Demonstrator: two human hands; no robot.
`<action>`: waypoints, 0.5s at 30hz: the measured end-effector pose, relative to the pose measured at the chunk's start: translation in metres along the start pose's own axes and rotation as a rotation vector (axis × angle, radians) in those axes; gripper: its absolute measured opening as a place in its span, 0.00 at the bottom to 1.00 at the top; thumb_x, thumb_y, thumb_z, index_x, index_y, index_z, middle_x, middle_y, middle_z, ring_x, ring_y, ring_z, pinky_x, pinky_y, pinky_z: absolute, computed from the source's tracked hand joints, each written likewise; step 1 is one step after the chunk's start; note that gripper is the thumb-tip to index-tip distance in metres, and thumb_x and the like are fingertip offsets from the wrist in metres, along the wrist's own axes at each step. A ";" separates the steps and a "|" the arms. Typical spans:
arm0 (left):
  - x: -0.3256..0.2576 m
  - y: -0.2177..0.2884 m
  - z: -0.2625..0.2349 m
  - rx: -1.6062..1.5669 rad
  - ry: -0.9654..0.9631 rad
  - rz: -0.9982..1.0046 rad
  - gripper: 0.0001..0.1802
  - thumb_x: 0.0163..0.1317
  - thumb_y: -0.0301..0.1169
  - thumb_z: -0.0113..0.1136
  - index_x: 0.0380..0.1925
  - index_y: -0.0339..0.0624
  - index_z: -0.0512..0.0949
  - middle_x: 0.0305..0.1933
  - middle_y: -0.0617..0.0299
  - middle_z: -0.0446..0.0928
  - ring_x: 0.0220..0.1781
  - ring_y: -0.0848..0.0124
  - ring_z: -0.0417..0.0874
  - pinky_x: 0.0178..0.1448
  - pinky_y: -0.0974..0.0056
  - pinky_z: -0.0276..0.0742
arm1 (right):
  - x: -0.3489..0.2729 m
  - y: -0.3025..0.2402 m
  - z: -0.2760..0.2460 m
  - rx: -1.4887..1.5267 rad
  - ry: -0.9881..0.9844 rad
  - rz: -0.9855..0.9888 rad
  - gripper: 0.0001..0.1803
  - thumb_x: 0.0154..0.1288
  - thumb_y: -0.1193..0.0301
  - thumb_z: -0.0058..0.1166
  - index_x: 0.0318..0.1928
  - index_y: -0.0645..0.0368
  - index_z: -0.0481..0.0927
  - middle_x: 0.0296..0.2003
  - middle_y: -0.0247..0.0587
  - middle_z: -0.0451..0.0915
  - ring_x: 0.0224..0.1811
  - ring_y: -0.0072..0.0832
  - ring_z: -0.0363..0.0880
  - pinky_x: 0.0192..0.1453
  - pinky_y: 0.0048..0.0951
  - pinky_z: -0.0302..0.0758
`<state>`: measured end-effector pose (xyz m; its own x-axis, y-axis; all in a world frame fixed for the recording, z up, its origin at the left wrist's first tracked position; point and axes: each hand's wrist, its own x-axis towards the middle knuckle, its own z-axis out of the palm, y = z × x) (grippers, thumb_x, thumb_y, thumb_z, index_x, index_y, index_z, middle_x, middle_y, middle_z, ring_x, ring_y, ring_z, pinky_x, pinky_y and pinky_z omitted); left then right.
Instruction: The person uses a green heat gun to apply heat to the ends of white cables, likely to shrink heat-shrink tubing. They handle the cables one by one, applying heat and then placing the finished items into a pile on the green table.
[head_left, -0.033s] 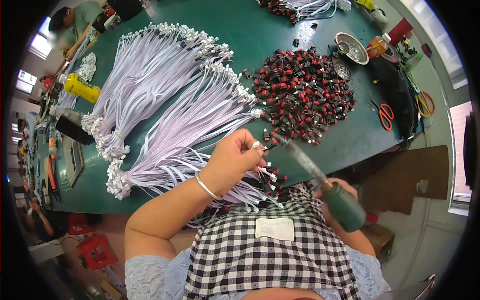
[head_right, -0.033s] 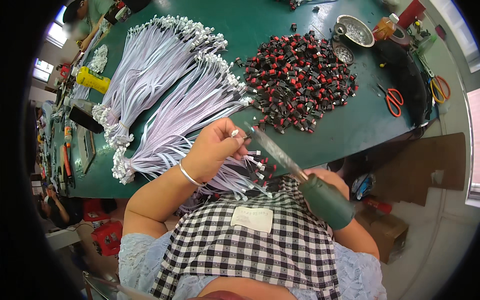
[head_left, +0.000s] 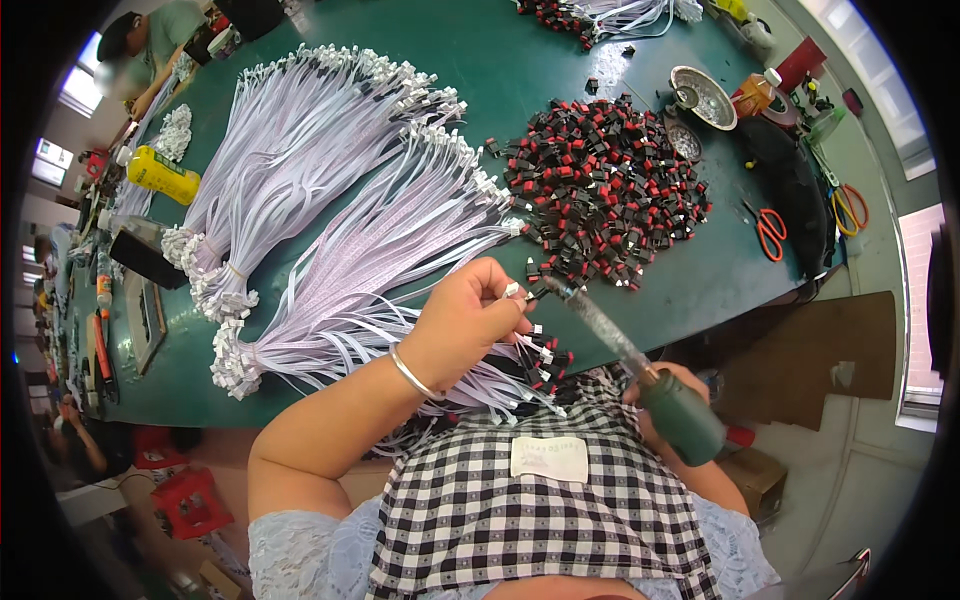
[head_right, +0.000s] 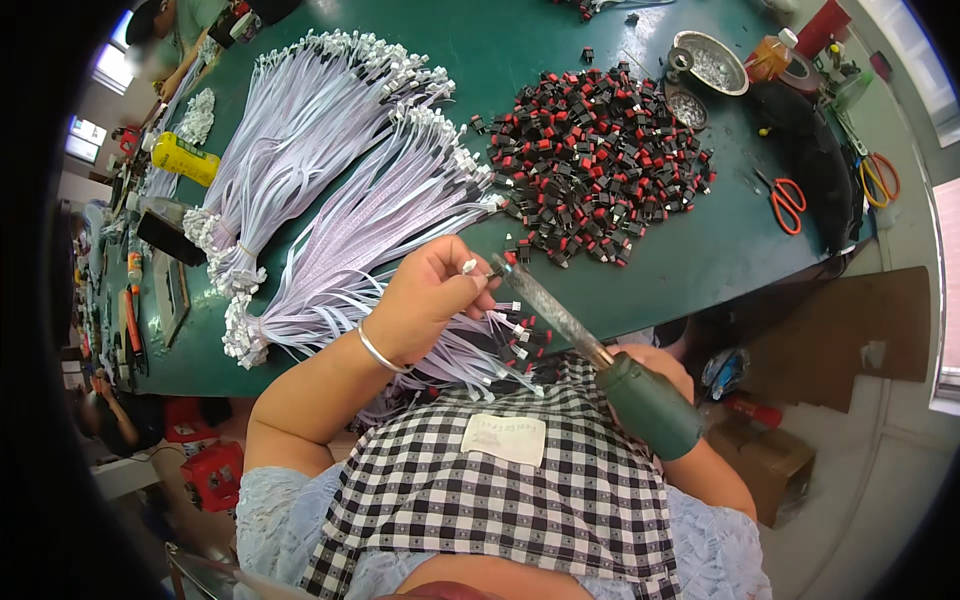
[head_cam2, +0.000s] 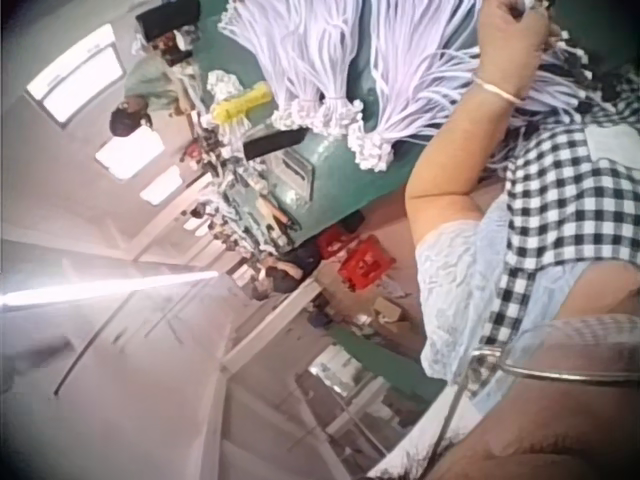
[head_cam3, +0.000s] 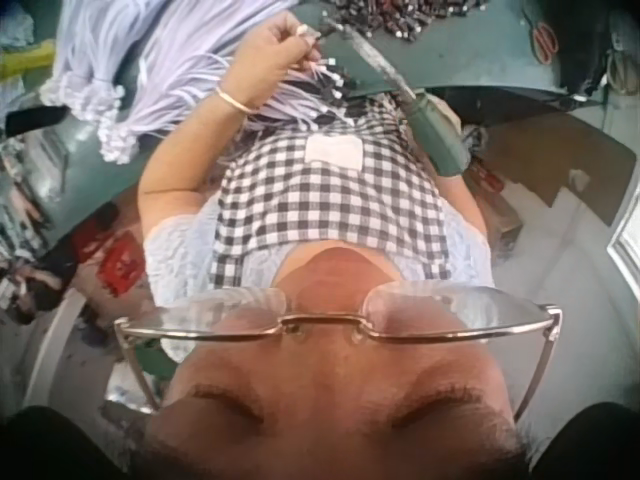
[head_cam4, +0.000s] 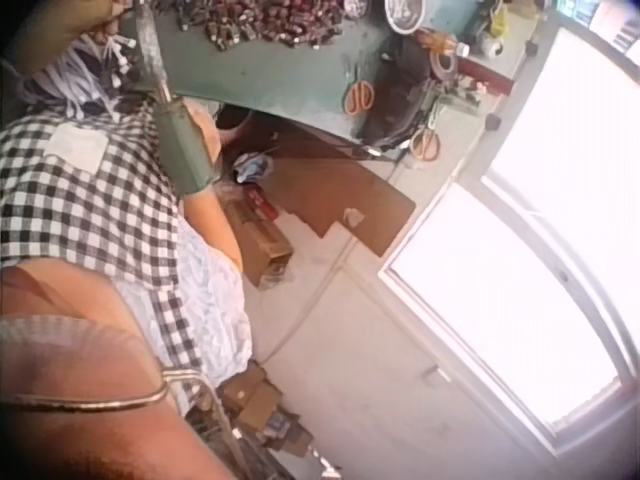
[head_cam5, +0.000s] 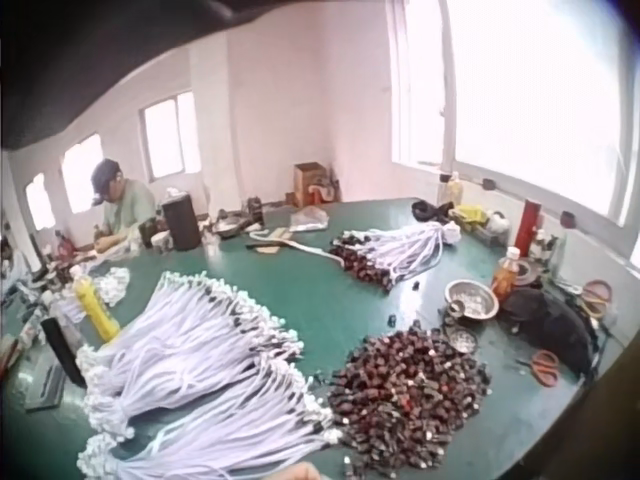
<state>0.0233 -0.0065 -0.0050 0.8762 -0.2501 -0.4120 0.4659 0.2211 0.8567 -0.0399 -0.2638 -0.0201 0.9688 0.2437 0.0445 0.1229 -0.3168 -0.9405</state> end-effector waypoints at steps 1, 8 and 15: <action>0.000 0.000 0.000 0.009 0.006 0.008 0.03 0.55 0.22 0.50 0.27 0.40 0.66 0.32 0.59 0.72 0.29 0.75 0.75 0.32 0.73 0.71 | -0.004 0.005 -0.002 -0.128 -0.040 -0.003 0.10 0.56 0.75 0.45 0.37 0.68 0.75 0.24 0.38 0.76 0.22 0.21 0.75 0.26 0.18 0.71; -0.001 -0.004 0.000 0.080 0.022 0.032 0.04 0.56 0.22 0.51 0.28 0.40 0.66 0.32 0.60 0.71 0.30 0.75 0.76 0.32 0.73 0.72 | -0.020 0.048 -0.004 -0.065 -0.122 -0.206 0.09 0.52 0.74 0.51 0.34 0.65 0.73 0.25 0.42 0.75 0.26 0.31 0.75 0.31 0.26 0.73; -0.001 -0.006 0.000 0.080 0.028 0.042 0.04 0.55 0.21 0.50 0.28 0.40 0.66 0.33 0.61 0.71 0.30 0.74 0.76 0.32 0.72 0.72 | -0.034 0.060 -0.004 -0.130 -0.087 -0.141 0.16 0.51 0.76 0.57 0.42 0.65 0.72 0.33 0.42 0.76 0.33 0.31 0.76 0.39 0.26 0.73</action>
<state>0.0197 -0.0079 -0.0098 0.8986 -0.2157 -0.3822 0.4178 0.1543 0.8953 -0.0643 -0.2949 -0.0765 0.9187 0.3701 0.1382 0.2879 -0.3878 -0.8756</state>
